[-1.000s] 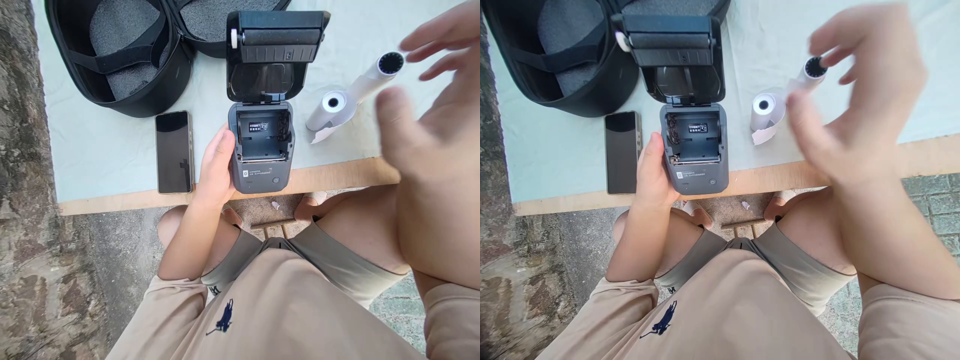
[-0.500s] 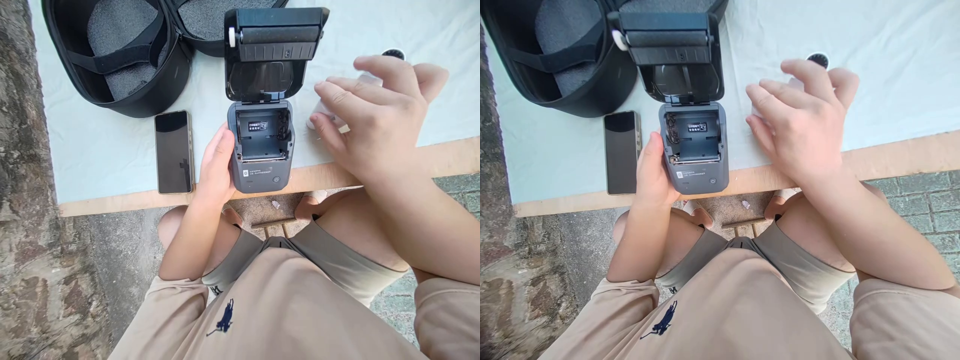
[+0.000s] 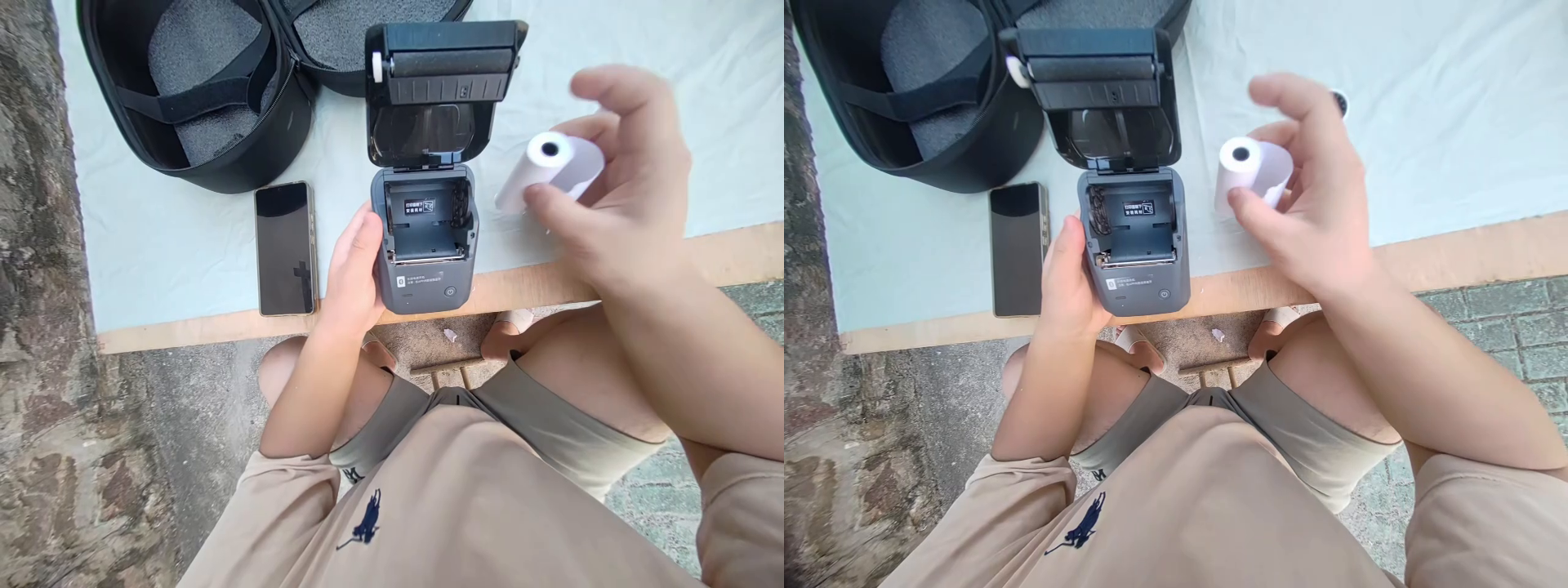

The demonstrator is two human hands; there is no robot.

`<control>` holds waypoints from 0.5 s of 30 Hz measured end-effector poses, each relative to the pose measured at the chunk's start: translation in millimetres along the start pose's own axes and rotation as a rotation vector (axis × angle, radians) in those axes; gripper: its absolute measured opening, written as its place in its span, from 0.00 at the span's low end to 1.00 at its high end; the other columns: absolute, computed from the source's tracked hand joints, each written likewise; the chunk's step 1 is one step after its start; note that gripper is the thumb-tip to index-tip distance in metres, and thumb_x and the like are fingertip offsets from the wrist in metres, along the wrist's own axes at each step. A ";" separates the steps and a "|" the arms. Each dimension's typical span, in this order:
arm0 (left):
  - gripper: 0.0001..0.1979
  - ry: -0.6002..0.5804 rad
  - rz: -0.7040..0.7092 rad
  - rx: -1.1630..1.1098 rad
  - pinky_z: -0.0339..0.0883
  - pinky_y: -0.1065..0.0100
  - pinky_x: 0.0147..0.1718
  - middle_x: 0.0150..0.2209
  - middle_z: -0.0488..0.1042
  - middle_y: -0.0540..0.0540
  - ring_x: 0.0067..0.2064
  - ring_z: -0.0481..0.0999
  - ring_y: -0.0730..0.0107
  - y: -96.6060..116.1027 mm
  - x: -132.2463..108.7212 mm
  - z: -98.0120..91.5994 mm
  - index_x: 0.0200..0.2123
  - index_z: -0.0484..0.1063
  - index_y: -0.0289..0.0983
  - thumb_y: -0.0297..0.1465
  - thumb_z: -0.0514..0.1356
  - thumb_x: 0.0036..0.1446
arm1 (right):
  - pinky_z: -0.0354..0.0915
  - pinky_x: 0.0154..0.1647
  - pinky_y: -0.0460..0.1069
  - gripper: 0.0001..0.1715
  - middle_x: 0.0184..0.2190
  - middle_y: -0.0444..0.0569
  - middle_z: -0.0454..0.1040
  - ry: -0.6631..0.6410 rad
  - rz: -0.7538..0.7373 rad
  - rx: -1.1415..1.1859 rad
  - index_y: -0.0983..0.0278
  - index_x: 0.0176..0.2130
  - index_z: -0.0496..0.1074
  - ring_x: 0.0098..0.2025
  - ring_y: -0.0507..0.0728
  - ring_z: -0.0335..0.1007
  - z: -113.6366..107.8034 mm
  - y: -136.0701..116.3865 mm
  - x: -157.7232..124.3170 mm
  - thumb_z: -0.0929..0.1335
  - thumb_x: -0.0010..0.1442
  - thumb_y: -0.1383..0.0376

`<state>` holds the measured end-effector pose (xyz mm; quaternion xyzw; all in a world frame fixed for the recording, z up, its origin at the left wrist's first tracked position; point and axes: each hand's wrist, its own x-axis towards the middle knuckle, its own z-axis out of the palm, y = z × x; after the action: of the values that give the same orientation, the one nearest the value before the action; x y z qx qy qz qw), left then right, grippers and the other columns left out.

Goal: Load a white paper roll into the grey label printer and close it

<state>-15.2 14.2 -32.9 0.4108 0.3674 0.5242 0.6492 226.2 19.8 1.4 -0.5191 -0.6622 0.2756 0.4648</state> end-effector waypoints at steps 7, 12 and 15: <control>0.22 0.000 -0.017 -0.013 0.66 0.56 0.66 0.48 0.81 0.49 0.65 0.72 0.57 2.5 0.3 0.9 0.47 0.77 0.42 0.51 0.54 0.65 | 0.79 0.37 0.52 0.12 0.52 0.48 0.76 -0.259 0.625 0.786 0.54 0.45 0.73 0.52 0.60 0.77 -9.0 5.0 8.9 0.68 0.60 0.64; 0.23 0.009 -0.013 -0.021 0.69 0.56 0.64 0.48 0.80 0.49 0.65 0.72 0.56 2.2 -0.3 1.3 0.48 0.77 0.42 0.50 0.52 0.66 | 0.76 0.36 0.46 0.21 0.35 0.38 0.74 -0.155 0.530 0.726 0.49 0.48 0.72 0.43 0.51 0.79 -0.8 -11.0 5.1 0.75 0.56 0.64; 0.20 0.015 -0.023 -0.037 0.69 0.56 0.63 0.48 0.80 0.48 0.64 0.73 0.56 3.4 0.0 2.9 0.46 0.77 0.42 0.48 0.54 0.66 | 0.76 0.35 0.46 0.26 0.33 0.37 0.72 -0.088 0.410 0.690 0.49 0.49 0.73 0.39 0.51 0.78 4.7 -27.8 2.3 0.78 0.52 0.61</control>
<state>-13.8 14.2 -28.6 0.3906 0.3671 0.5267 0.6597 209.9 14.0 23.8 -0.4417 -0.4326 0.5907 0.5185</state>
